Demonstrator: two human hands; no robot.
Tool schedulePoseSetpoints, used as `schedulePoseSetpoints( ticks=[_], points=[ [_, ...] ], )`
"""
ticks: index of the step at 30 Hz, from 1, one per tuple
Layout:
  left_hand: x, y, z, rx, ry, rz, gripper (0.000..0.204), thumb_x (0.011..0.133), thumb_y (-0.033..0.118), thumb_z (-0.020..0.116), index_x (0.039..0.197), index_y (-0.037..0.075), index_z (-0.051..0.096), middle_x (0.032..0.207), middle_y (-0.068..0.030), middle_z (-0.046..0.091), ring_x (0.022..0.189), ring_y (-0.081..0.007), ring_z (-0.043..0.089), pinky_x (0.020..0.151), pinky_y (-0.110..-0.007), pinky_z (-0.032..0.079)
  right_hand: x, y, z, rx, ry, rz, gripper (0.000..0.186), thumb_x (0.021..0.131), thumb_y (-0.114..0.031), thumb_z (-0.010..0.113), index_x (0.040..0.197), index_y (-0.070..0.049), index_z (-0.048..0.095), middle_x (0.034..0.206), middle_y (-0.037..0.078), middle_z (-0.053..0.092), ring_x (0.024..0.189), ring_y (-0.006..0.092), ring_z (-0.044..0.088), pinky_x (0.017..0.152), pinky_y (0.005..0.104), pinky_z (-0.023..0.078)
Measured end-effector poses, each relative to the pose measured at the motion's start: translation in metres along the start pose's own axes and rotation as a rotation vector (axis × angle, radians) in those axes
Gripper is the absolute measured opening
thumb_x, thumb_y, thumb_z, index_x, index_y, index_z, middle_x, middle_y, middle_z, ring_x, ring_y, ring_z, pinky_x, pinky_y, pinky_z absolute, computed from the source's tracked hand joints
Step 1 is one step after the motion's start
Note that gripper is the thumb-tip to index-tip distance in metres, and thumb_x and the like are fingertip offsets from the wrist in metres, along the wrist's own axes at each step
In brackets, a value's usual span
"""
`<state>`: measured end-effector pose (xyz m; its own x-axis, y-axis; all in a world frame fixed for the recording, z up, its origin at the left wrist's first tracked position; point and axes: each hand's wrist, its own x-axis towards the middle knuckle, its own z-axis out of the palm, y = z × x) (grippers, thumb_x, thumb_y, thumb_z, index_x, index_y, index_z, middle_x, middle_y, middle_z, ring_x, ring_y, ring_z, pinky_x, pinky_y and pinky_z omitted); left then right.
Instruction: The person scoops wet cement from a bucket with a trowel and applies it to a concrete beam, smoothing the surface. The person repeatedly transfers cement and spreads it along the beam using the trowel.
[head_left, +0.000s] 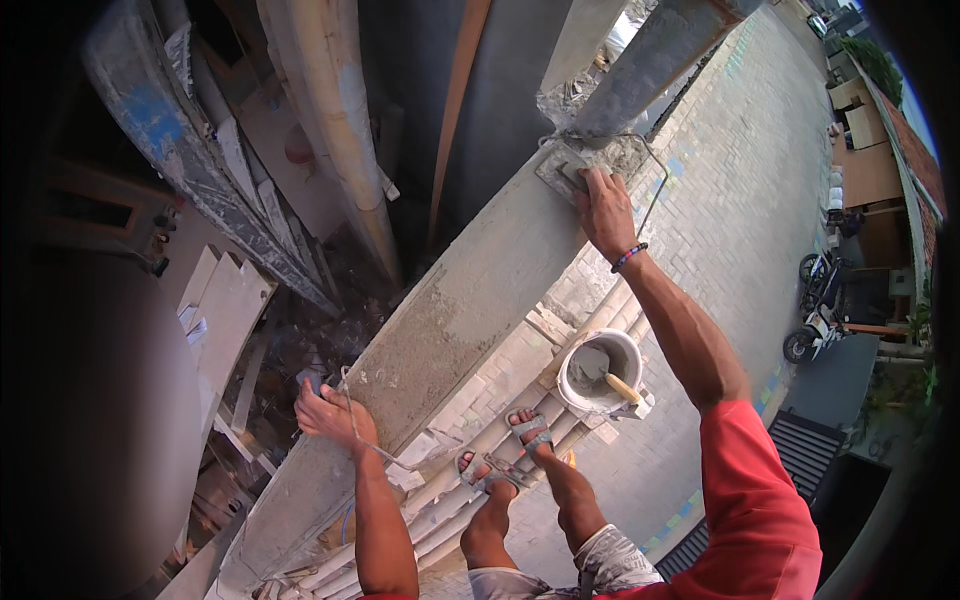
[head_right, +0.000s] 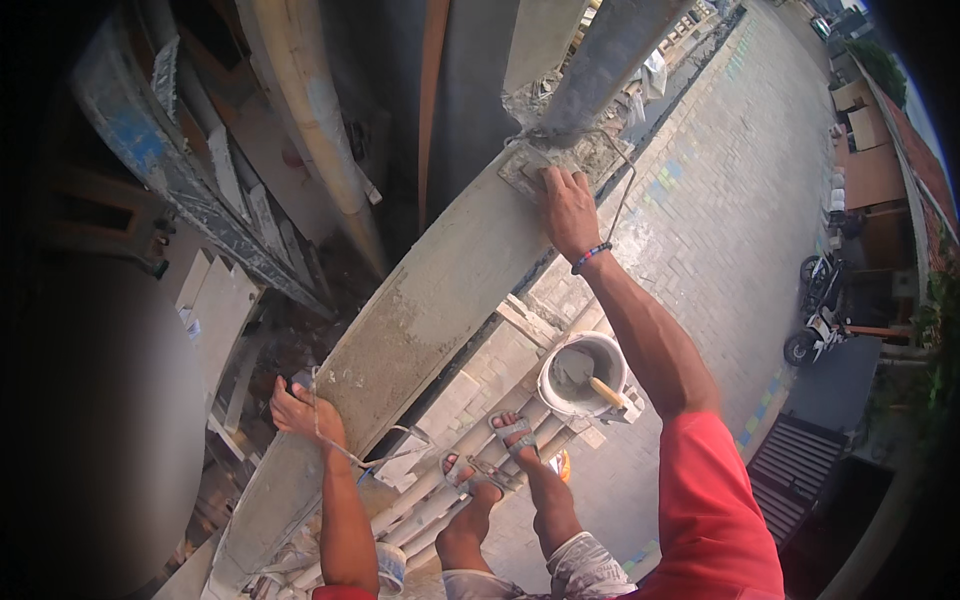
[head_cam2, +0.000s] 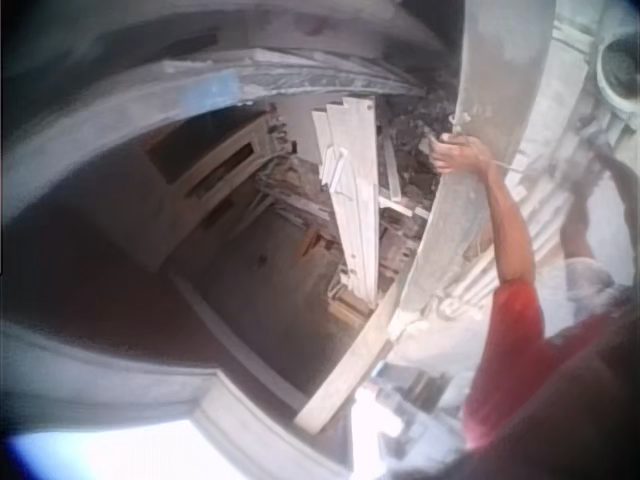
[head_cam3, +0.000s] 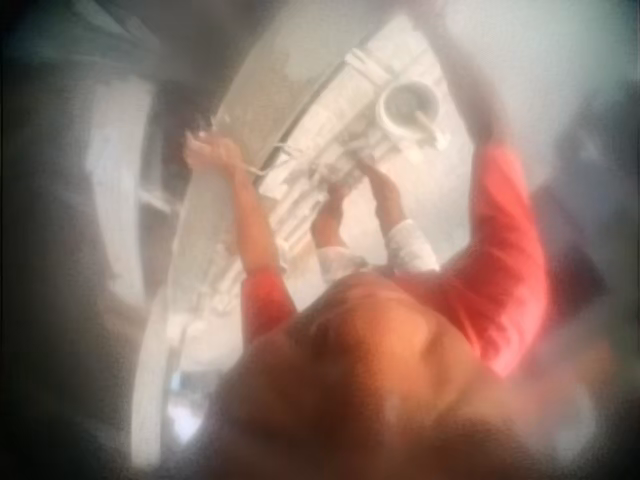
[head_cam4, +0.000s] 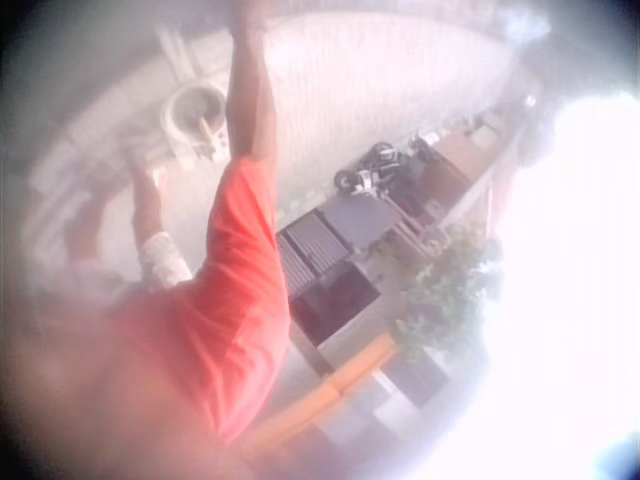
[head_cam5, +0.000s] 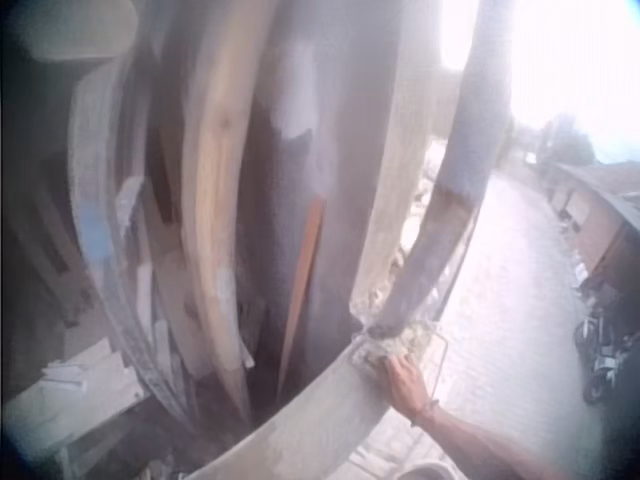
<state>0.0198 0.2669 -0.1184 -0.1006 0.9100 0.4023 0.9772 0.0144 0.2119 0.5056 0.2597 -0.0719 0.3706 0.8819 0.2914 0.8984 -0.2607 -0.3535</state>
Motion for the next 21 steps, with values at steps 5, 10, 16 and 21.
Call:
schedulePoseSetpoints(
  ticks=[5, 10, 16, 21],
  points=[
    [0.001, -0.004, 0.007, 0.085, -0.097, -0.057, 0.033, 0.103, 0.027, 0.041, 0.124, 0.006, 0.056, 0.119, -0.0151, 0.058, 0.119, -0.0344, 0.050, 0.101, -0.052, 0.032, -0.010, -0.006, -0.020, 0.074, -0.155, -0.051, 0.030, 0.085, -0.007, 0.063, 0.114, -0.001, 0.058, 0.101, 0.018, 0.062, 0.093, 0.0377, 0.056, 0.086, 0.0449, 0.047],
    [0.005, 0.001, 0.002, 0.066, -0.168, -0.059, 0.034, 0.104, 0.027, 0.039, 0.126, 0.006, 0.054, 0.120, -0.0150, 0.058, 0.119, -0.0352, 0.049, 0.102, -0.053, 0.031, -0.027, -0.001, -0.045, 0.059, -0.044, 0.143, 0.031, 0.087, -0.009, 0.065, 0.116, -0.001, 0.058, 0.101, 0.017, 0.063, 0.098, 0.0351, 0.059, 0.084, 0.0434, 0.048],
    [0.008, 0.006, 0.000, 0.041, -0.201, -0.036, 0.033, 0.104, 0.024, 0.038, 0.128, 0.007, 0.053, 0.121, -0.0153, 0.057, 0.119, -0.0371, 0.049, 0.102, -0.054, 0.031, -0.014, 0.017, -0.031, -0.045, -0.028, 0.124, 0.033, 0.085, -0.007, 0.064, 0.116, -0.001, 0.057, 0.101, 0.018, 0.063, 0.094, 0.0371, 0.058, 0.084, 0.0451, 0.047],
    [0.010, 0.003, -0.001, 0.055, -0.218, -0.039, 0.032, 0.102, 0.021, 0.041, 0.128, 0.007, 0.054, 0.121, -0.0154, 0.058, 0.118, -0.0369, 0.050, 0.101, -0.053, 0.033, 0.004, 0.013, -0.024, -0.060, -0.027, 0.211, 0.029, 0.083, -0.006, 0.060, 0.111, -0.002, 0.056, 0.102, 0.019, 0.063, 0.091, 0.0396, 0.057, 0.083, 0.0473, 0.047]
  ],
)
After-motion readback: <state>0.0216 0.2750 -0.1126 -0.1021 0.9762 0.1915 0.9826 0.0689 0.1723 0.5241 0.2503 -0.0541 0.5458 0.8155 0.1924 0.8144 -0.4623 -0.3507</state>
